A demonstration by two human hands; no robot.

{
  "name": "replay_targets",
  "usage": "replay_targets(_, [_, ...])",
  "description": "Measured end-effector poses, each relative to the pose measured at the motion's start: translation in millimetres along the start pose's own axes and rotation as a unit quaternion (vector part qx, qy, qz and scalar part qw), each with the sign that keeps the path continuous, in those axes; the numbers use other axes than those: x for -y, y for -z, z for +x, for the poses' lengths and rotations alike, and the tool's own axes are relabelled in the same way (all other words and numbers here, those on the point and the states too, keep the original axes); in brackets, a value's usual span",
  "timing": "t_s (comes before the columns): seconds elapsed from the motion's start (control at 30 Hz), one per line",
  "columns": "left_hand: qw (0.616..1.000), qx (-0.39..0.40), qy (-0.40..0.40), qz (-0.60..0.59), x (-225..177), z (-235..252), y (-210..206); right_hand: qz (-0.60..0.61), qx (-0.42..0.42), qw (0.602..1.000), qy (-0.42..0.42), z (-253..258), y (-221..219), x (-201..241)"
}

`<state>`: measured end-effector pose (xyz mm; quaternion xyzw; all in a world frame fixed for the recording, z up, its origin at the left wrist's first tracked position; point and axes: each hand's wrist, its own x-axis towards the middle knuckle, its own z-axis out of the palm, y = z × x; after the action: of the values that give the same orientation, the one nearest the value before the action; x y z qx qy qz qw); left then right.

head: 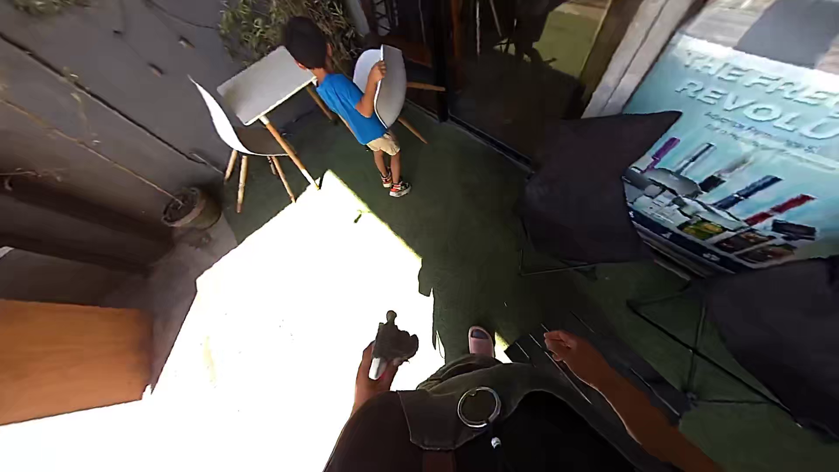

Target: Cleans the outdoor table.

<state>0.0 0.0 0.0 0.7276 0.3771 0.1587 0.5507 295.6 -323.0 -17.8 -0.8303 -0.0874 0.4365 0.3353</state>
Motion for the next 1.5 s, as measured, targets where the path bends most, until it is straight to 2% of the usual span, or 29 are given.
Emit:
replay_targets(0.13, [0.99, 0.107, -0.087, 0.024, -86.2, 62.6, -31.6, 0.006, 0.094, 0.977, 0.191, 46.1, 12.4, 130.5])
replay_targets(0.2, [0.975, 0.165, -0.147, 0.038, -112.8, 98.9, -40.0, 0.0, 0.142, 0.935, 0.326, 64.3, 13.1, 192.9])
replay_targets(0.27, [0.964, 0.192, -0.18, 0.05, -132.9, 129.6, -44.6, -0.033, 0.191, 0.888, 0.417, 77.0, 12.7, 248.6])
replay_targets(0.33, [0.962, 0.183, -0.197, 0.052, -144.8, 158.0, -42.7, -0.086, 0.219, 0.857, 0.457, 93.5, 13.4, 293.6])
replay_targets(0.4, [0.966, 0.153, -0.208, 0.031, -146.4, 184.3, -32.0, -0.151, 0.23, 0.842, 0.463, 112.5, 14.7, 333.6])
replay_targets(0.5, [0.971, 0.1, -0.218, 0.006, -135.1, 223.2, -7.1, -0.209, 0.241, 0.806, 0.498, 151.2, 4.4, 391.1])
replay_targets(0.6, [0.978, 0.067, -0.197, -0.011, -116.3, 270.7, 15.6, -0.241, 0.237, 0.788, 0.515, 195.2, -17.0, 441.3])
replay_targets(0.67, [0.983, 0.051, -0.171, -0.033, -106.5, 308.1, 34.0, -0.23, 0.231, 0.794, 0.513, 222.9, -35.4, 474.2])
replay_targets(0.77, [0.989, 0.038, -0.14, -0.037, -123.6, 380.9, 71.7, -0.182, 0.189, 0.837, 0.48, 256.4, -43.9, 542.1])
replay_targets(0.87, [0.985, 0.056, -0.163, -0.018, -137.9, 448.1, 110.1, -0.142, 0.141, 0.89, 0.409, 284.8, -46.0, 600.5])
replay_targets(0.93, [0.981, 0.062, -0.179, -0.024, -147.6, 496.1, 133.5, -0.107, 0.109, 0.908, 0.391, 312.3, -48.6, 636.0])
replay_targets(1.0, [0.98, 0.066, -0.185, -0.043, -157.8, 536.7, 153.0, -0.066, 0.099, 0.914, 0.389, 339.0, -51.6, 662.5])
replay_targets(1.07, [0.978, 0.066, -0.185, -0.071, -167.4, 572.4, 169.3, -0.053, 0.137, 0.9, 0.41, 367.8, -54.1, 680.6])
replay_targets(1.17, [0.973, 0.055, -0.189, -0.119, -172.4, 628.6, 187.0, -0.13, 0.197, 0.879, 0.414, 407.2, -61.5, 713.5])
replay_targets(1.23, [0.974, 0.026, -0.176, -0.142, -168.9, 663.4, 195.6, -0.176, 0.21, 0.864, 0.422, 434.0, -64.4, 736.7])
replay_targets(1.3, [0.975, -0.027, -0.144, -0.168, -168.6, 695.0, 206.8, -0.149, 0.219, 0.867, 0.422, 468.7, -60.4, 761.5])
replay_targets(1.4, [0.969, -0.135, -0.08, -0.189, -176.2, 741.3, 234.8, -0.028, 0.2, 0.896, 0.394, 521.6, -42.2, 805.7])
replay_targets(1.5, [0.948, -0.226, -0.034, -0.219, -189.8, 782.2, 269.3, 0.041, 0.142, 0.929, 0.338, 563.8, -21.4, 846.3])
